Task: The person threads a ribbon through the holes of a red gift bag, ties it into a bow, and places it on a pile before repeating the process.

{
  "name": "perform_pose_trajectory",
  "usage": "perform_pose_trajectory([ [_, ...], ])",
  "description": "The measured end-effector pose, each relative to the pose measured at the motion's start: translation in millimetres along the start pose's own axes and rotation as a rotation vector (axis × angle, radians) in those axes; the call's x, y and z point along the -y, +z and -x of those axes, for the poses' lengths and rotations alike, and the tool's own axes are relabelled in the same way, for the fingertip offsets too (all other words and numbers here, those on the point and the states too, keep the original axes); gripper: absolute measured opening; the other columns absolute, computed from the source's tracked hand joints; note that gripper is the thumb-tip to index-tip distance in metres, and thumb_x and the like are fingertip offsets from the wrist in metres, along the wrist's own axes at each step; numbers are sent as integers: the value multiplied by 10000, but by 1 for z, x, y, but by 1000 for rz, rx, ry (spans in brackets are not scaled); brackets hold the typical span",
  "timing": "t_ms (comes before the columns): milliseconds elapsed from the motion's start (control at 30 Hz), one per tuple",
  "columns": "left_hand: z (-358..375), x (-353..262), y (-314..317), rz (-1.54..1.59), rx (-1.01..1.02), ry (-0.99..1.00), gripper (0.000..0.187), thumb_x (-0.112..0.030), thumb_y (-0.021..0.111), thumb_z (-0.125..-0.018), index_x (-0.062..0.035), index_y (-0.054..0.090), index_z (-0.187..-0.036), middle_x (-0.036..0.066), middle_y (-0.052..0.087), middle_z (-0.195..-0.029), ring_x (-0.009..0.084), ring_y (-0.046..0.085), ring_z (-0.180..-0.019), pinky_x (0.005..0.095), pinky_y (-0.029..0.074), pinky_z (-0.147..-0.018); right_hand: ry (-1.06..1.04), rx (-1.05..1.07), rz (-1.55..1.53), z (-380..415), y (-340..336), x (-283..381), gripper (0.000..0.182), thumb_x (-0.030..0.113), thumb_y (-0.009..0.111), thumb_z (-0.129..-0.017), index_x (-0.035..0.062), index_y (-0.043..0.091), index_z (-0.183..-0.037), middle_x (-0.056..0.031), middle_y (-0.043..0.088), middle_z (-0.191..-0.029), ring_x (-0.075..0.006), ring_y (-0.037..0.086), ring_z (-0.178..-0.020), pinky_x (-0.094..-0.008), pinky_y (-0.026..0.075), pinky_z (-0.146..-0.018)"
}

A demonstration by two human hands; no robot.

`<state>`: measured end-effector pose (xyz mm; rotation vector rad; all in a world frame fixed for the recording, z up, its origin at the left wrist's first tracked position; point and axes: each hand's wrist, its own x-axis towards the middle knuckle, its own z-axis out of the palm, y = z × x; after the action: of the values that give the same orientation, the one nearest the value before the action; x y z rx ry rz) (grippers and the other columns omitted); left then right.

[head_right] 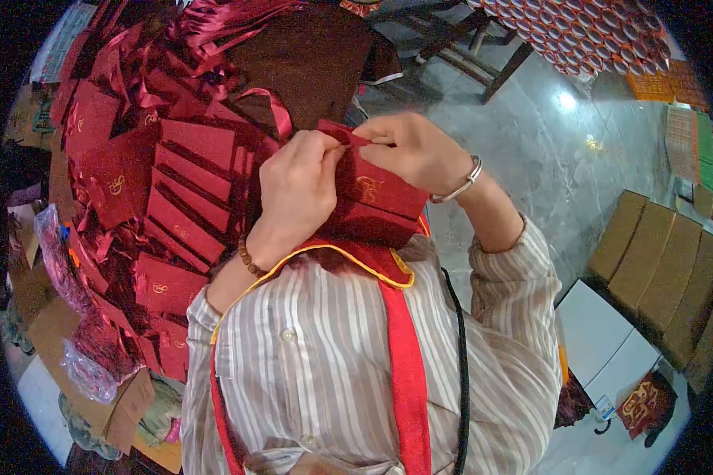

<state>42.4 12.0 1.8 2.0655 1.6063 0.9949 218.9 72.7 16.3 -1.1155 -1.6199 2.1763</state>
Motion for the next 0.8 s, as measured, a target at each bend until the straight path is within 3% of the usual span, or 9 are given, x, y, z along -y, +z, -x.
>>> perform_pose_trajectory([
  [100, -3, -1, 1, -81, 33, 20, 74, -7, 570, -751, -25, 519, -800, 125, 553, -740, 314, 567, -668, 391, 453, -581, -93, -128, 224, 2, 5, 1, 239, 79, 513, -859, -46, 575, -1053, -36, 641, -880, -71, 571, -791, -223, 453, -683],
  [200, -4, -5, 1, -173, 41, 91, 106, -1, 553, -702, -35, 492, -781, 118, 515, -724, 306, 543, -661, 389, 442, -582, -216, -244, 525, 2, 10, 2, 226, 82, 516, -841, -34, 587, -1021, -91, 651, -851, -114, 602, -770, -256, 457, -674],
  [267, -3, -7, -1, -237, 36, 133, 123, -6, 549, -673, -38, 479, -768, 116, 490, -709, 299, 528, -649, 384, 433, -575, -263, -310, 652, 2, 15, 2, 225, 87, 520, -820, -22, 591, -1004, -176, 631, -855, -217, 634, -761, -290, 465, -673],
  [300, -2, -7, -1, -296, 50, 187, 124, -26, 545, -661, -40, 472, -761, 111, 469, -697, 284, 513, -635, 378, 424, -569, -268, -339, 656, 2, 19, 2, 231, 88, 524, -800, -18, 592, -994, -218, 609, -842, -308, 625, -746, -313, 471, -653],
  [333, -1, -8, 0, -355, 65, 240, 128, -46, 541, -649, -41, 465, -753, 106, 447, -685, 270, 497, -622, 371, 415, -564, -278, -326, 657, 1, 20, 1, 231, 88, 524, -800, -18, 592, -994, -218, 609, -842, -308, 625, -746, -313, 471, -653],
  [400, -1, -8, 2, -392, 48, 266, 110, -88, 526, -667, -42, 465, -747, 97, 437, -677, 245, 481, -605, 364, 405, -557, -346, -387, 698, 1, 23, -2, 217, 90, 508, -764, -16, 600, -930, -193, 614, -803, -375, 580, -708, -427, 465, -631],
  [567, -2, -3, 0, -428, 134, 331, 104, -106, 512, -693, -43, 468, -763, 92, 457, -697, 233, 508, -633, 351, 425, -573, -420, -384, 731, 2, 24, -3, 189, 61, 497, -762, -14, 588, -909, -193, 599, -759, -379, 566, -672, -433, 455, -605],
  [633, -3, 0, -2, -362, 135, 310, 103, -94, 514, -692, -39, 470, -768, 94, 463, -702, 236, 518, -641, 348, 437, -580, -356, -425, 652, 5, 26, -1, 219, 67, 526, -789, -28, 592, -975, -208, 607, -770, -315, 609, -657, -324, 462, -601],
  [800, -5, 7, -4, -241, 104, 288, 126, -98, 539, -689, -29, 485, -779, 88, 480, -672, 232, 523, -590, 322, 435, -554, -286, -378, 737, 2, 26, 1, 231, 69, 522, -795, -26, 589, -995, -197, 620, -784, -255, 621, -664, -305, 465, -620],
])
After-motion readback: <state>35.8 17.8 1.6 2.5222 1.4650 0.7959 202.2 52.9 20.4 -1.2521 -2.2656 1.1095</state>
